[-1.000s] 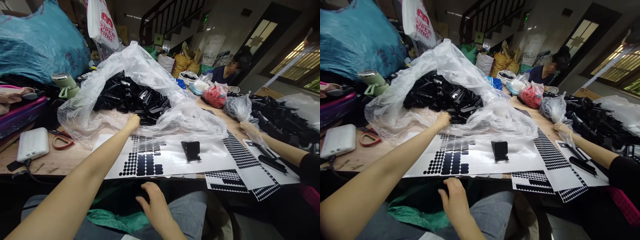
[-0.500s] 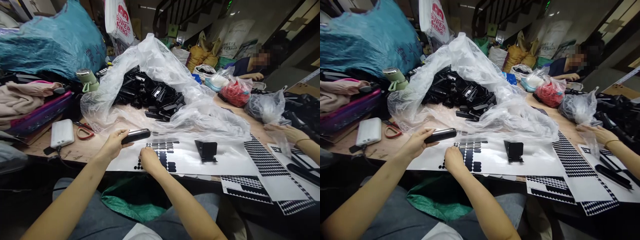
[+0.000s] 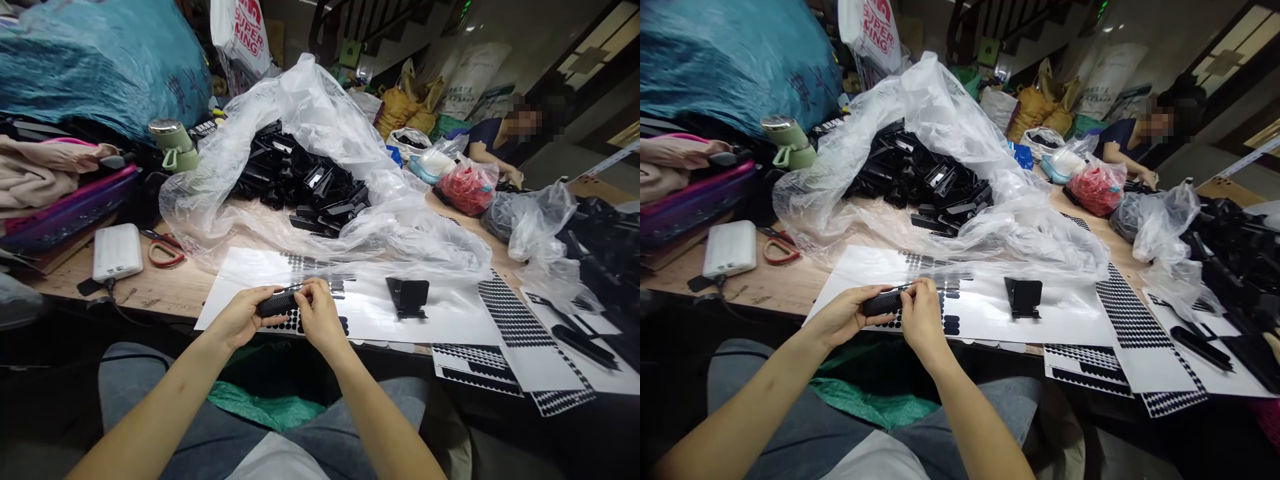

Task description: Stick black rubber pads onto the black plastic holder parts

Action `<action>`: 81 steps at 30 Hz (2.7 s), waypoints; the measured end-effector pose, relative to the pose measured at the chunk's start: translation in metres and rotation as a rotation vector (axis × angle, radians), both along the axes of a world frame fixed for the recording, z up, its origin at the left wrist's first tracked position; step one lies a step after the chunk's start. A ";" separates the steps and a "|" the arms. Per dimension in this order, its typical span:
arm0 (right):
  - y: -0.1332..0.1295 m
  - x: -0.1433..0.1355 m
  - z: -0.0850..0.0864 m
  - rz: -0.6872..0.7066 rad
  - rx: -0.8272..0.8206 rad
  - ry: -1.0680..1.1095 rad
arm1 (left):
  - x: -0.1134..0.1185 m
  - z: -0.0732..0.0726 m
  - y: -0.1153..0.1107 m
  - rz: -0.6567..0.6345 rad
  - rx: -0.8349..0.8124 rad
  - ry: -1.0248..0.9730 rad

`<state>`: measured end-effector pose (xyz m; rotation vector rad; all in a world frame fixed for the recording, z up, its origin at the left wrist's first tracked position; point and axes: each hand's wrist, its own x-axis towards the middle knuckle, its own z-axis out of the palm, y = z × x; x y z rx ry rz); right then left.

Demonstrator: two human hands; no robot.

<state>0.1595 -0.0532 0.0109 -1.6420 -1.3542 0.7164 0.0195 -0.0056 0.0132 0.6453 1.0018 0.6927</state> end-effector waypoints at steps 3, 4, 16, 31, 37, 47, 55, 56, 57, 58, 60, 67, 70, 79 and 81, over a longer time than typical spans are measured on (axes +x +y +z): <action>-0.005 0.000 -0.001 -0.012 0.006 -0.014 | 0.005 0.002 -0.004 0.012 -0.004 0.010; -0.007 0.000 -0.002 -0.018 0.010 -0.020 | 0.006 0.002 -0.005 0.016 -0.004 0.014; 0.019 0.097 -0.040 -0.465 -0.348 -0.441 | 0.029 -0.015 -0.004 -0.106 -0.058 0.073; 0.034 0.115 -0.041 -0.413 -0.349 -0.321 | 0.034 -0.037 -0.008 -0.161 0.108 0.179; -0.013 0.089 -0.030 -0.220 -0.218 0.140 | 0.033 -0.040 -0.007 -0.176 0.099 0.181; -0.034 0.075 -0.051 -0.175 -0.254 0.463 | 0.030 -0.044 -0.010 -0.212 0.192 0.171; -0.035 0.070 -0.059 -0.203 -0.244 0.256 | 0.029 -0.045 -0.012 -0.223 0.241 0.189; -0.035 0.069 -0.057 -0.205 -0.241 0.240 | 0.029 -0.045 -0.012 -0.225 0.245 0.188; -0.035 0.068 -0.056 -0.209 -0.239 0.226 | 0.029 -0.045 -0.013 -0.228 0.249 0.188; -0.035 0.068 -0.054 -0.213 -0.239 0.213 | 0.029 -0.045 -0.013 -0.230 0.253 0.185; -0.034 0.067 -0.051 -0.220 -0.243 0.193 | 0.029 -0.045 -0.013 -0.234 0.257 0.182; -0.035 0.068 -0.046 -0.203 -0.243 0.186 | 0.029 -0.046 -0.013 -0.235 0.255 0.181; -0.036 0.071 -0.048 -0.176 -0.231 0.231 | 0.029 -0.046 -0.013 -0.246 0.255 0.166; -0.036 0.068 -0.042 -0.191 -0.255 0.188 | 0.028 -0.048 -0.013 -0.237 0.263 0.163; -0.036 0.067 -0.041 -0.194 -0.255 0.168 | 0.028 -0.048 -0.014 -0.234 0.262 0.163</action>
